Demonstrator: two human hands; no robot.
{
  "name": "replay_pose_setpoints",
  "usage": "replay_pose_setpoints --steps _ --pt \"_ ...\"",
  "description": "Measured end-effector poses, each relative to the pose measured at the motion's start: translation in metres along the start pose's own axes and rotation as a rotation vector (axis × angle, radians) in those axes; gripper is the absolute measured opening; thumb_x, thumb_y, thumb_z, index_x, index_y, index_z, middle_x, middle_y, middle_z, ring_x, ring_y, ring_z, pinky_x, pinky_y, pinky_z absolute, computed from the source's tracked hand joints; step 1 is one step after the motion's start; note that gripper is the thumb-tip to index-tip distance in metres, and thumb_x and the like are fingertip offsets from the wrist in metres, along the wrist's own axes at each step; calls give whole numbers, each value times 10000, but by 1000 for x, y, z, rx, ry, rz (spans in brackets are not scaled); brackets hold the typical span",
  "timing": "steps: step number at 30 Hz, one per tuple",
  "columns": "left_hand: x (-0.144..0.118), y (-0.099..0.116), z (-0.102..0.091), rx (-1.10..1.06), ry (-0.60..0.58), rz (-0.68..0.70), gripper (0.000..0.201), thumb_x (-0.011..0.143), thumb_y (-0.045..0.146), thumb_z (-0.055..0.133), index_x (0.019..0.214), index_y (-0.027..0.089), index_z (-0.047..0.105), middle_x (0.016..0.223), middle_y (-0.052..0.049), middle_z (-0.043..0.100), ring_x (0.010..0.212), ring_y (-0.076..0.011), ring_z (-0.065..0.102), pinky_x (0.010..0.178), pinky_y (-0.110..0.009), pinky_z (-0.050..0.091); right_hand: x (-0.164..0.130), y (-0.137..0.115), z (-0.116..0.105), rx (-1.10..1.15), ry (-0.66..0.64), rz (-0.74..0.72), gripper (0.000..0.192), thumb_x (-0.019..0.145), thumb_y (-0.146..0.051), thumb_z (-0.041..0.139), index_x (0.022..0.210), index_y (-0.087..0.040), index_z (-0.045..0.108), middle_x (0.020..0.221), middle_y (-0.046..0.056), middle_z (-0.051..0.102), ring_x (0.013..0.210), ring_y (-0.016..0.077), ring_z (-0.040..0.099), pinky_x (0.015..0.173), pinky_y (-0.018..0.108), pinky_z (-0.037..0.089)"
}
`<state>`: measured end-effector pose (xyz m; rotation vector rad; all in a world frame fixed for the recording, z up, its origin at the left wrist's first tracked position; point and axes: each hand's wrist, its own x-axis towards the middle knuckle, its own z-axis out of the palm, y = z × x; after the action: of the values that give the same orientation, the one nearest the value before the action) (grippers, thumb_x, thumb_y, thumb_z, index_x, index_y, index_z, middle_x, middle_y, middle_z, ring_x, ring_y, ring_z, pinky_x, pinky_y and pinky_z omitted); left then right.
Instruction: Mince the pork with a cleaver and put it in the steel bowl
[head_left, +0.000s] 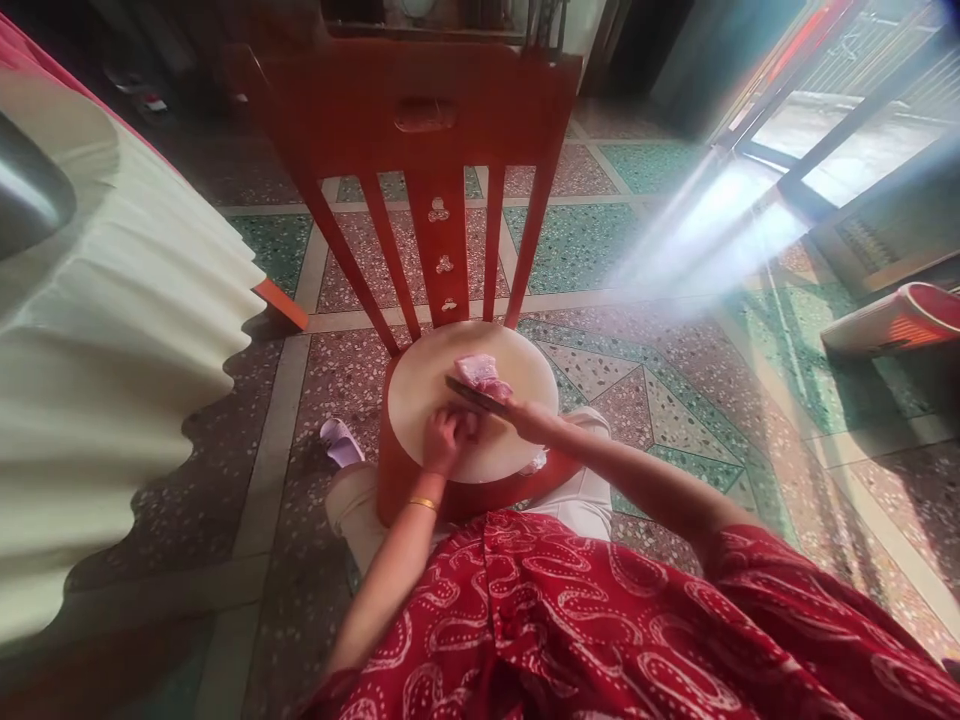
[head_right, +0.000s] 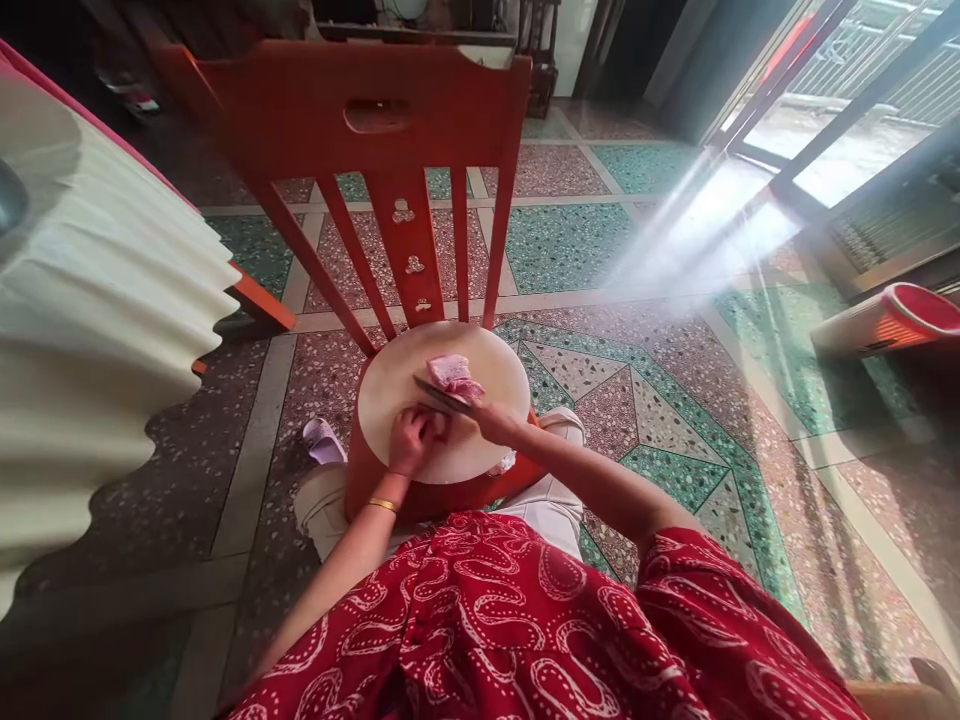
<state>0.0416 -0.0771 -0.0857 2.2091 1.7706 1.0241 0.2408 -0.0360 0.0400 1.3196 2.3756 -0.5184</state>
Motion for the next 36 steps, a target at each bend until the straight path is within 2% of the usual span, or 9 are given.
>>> replay_pose_setpoints --steps 6,10,13,17,20,23,28,31,36 --pt "-1 6 -9 15 10 -19 183 855 201 493 936 202 656 1030 -92 638 1012 -240 556 920 -419 438 -17 -1 -5 8 76 65 535 901 -98 336 1432 -153 313 894 134 690 782 232 682 603 276 449" --pt "-11 3 -11 65 47 -63 224 875 250 483 1001 208 664 1052 -113 618 1009 -248 556 910 -427 440 -24 -1 12 -10 5 67 386 923 -118 346 1300 -141 426 847 111 683 755 205 674 619 260 449" --pt "-17 -3 -7 87 -3 -50 230 878 260 486 992 197 676 1030 -132 603 999 -257 547 908 -421 445 -27 1 24 -25 -36 77 286 932 -115 348 1184 -136 481 835 106 679 749 197 676 620 253 457" --pt "-16 -3 -5 68 -64 -36 221 857 219 498 991 193 672 1071 -138 590 1056 -272 523 925 -427 440 -4 -13 21 -13 -43 71 358 916 -114 381 1271 -129 414 890 113 683 792 208 687 640 264 484" --pt "-14 3 -9 77 -64 -21 206 838 188 511 980 189 661 1109 -133 592 1089 -276 508 953 -435 424 23 -32 7 28 2 17 438 926 -149 373 1359 -95 340 1041 177 663 911 229 681 704 290 512" --pt "-14 5 -12 89 -61 -10 209 837 177 508 991 187 650 1122 -130 596 1084 -273 506 949 -433 423 34 -40 1 43 33 -35 413 926 -169 374 1325 -67 397 1172 238 605 987 252 661 748 316 521" --pt "-18 -2 -7 110 -45 -3 199 842 205 510 983 177 648 1102 -136 600 1035 -274 518 927 -429 437 5 -15 11 14 20 50 466 924 -122 349 1390 -116 321 910 131 691 785 219 691 632 273 489" --pt "-18 2 -7 99 -41 -38 218 843 200 499 1013 178 635 1061 -138 602 999 -272 535 899 -435 445 -16 -3 14 -25 22 118 404 930 -112 330 1330 -126 385 830 112 690 757 221 686 605 262 457" --pt "-16 13 -9 67 -13 -92 244 837 198 506 1044 200 635 1122 -139 586 1052 -287 532 928 -460 429 -27 -10 14 -76 -30 21 277 963 -175 327 1208 -161 456 802 100 681 746 215 684 583 249 445"
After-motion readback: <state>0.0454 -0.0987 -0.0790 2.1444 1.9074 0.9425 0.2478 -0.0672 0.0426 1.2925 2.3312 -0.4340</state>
